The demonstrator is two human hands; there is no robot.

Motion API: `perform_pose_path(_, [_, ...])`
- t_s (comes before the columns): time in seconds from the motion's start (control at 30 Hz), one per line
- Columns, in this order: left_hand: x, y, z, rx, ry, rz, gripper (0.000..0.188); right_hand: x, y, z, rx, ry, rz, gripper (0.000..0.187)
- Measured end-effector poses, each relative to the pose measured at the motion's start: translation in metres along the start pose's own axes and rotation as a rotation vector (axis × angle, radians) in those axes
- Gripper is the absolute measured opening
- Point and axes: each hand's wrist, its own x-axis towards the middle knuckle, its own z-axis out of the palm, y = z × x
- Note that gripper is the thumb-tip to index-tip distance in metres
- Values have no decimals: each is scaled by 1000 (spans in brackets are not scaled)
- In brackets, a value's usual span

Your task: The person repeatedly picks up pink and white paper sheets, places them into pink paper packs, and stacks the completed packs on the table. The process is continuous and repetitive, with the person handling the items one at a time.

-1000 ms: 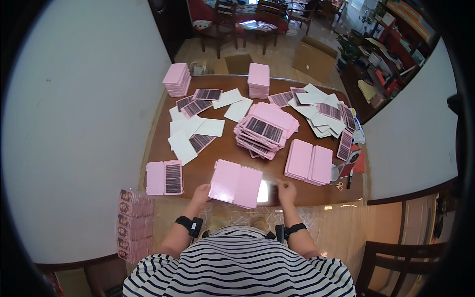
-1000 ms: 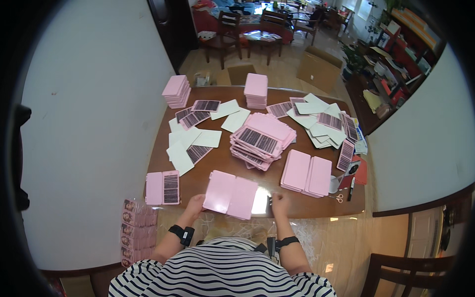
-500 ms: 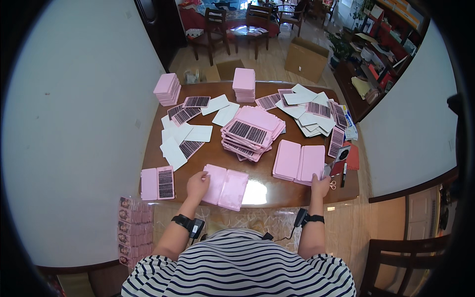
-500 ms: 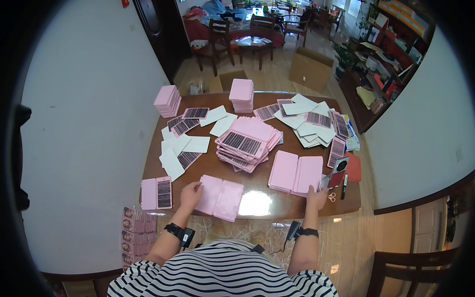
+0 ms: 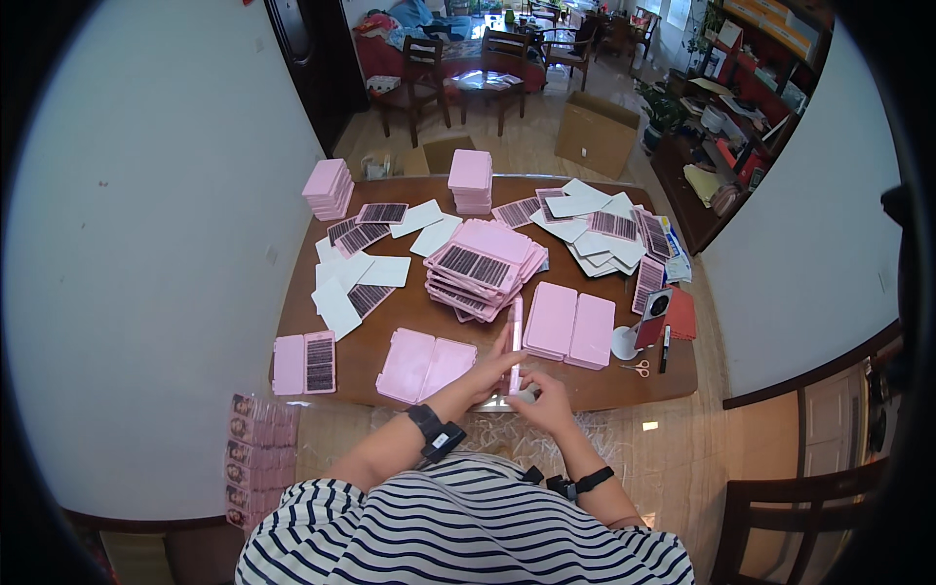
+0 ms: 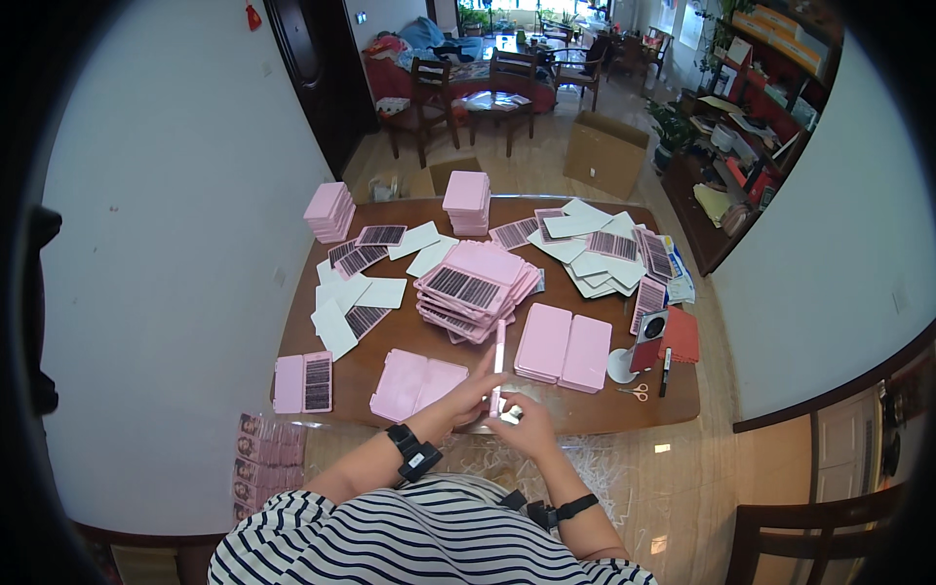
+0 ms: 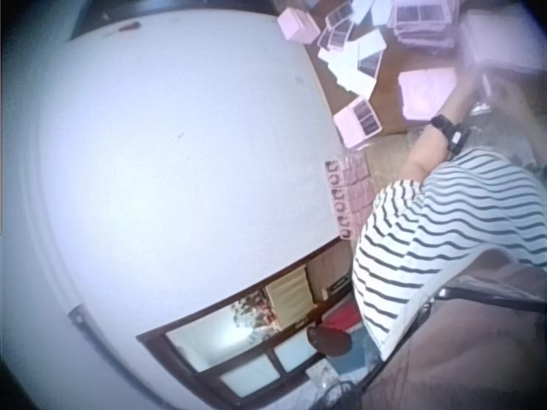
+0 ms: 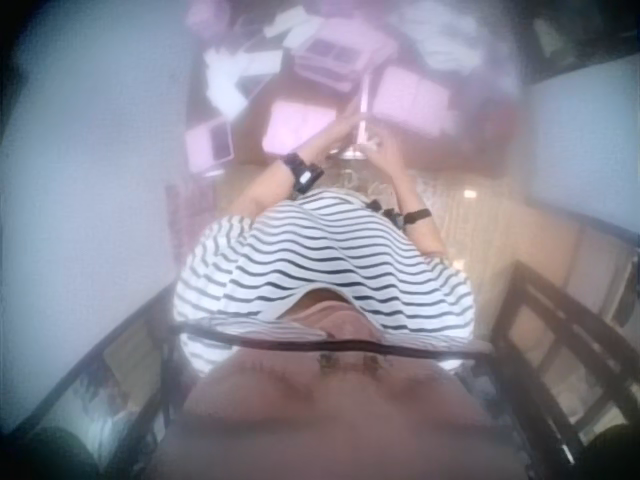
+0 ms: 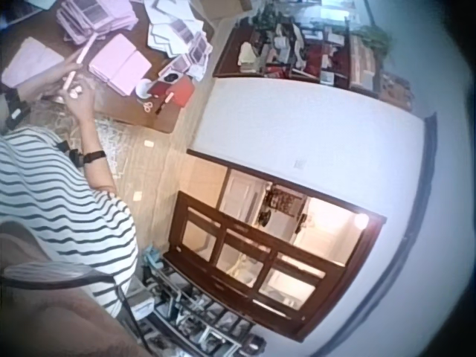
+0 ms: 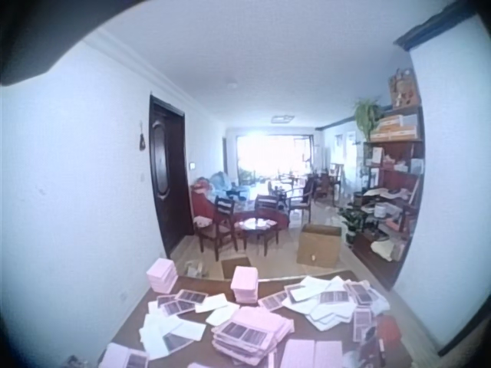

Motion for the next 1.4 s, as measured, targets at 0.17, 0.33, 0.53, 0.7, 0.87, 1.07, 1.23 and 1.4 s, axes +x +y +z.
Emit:
perform_pose_path(0.17, [-24, -16, -38, 109, -146, -77, 97, 37, 24, 21, 594, 17, 479, 66])
perform_pose_path(0.33, [-58, -2, -37, 199, -145, 58, 94, 51, -19, 39, 878, -387, 503, 76])
perform_pose_path(0.53, [-95, 16, -59, 276, -114, -13, 92, 57, -55, 71, 918, -462, 404, 63])
perform_pose_path(0.7, [-90, 6, -80, 82, -20, 66, 67, 70, -53, 106, 918, -420, 402, 58])
perform_pose_path(0.87, [-98, 27, -91, 399, 51, 288, 56, 80, -58, 122, 762, -327, 324, 61])
perform_pose_path(1.07, [-93, 51, -108, 1297, 640, 351, 37, 81, -69, 137, 454, -271, 401, 79])
perform_pose_path(1.23, [-99, 46, -132, 354, 400, 197, 34, 88, -67, 144, 446, -168, 411, 73])
perform_pose_path(1.4, [-127, 21, -140, 888, 274, 192, 28, 96, -62, 157, 688, 34, 541, 58])
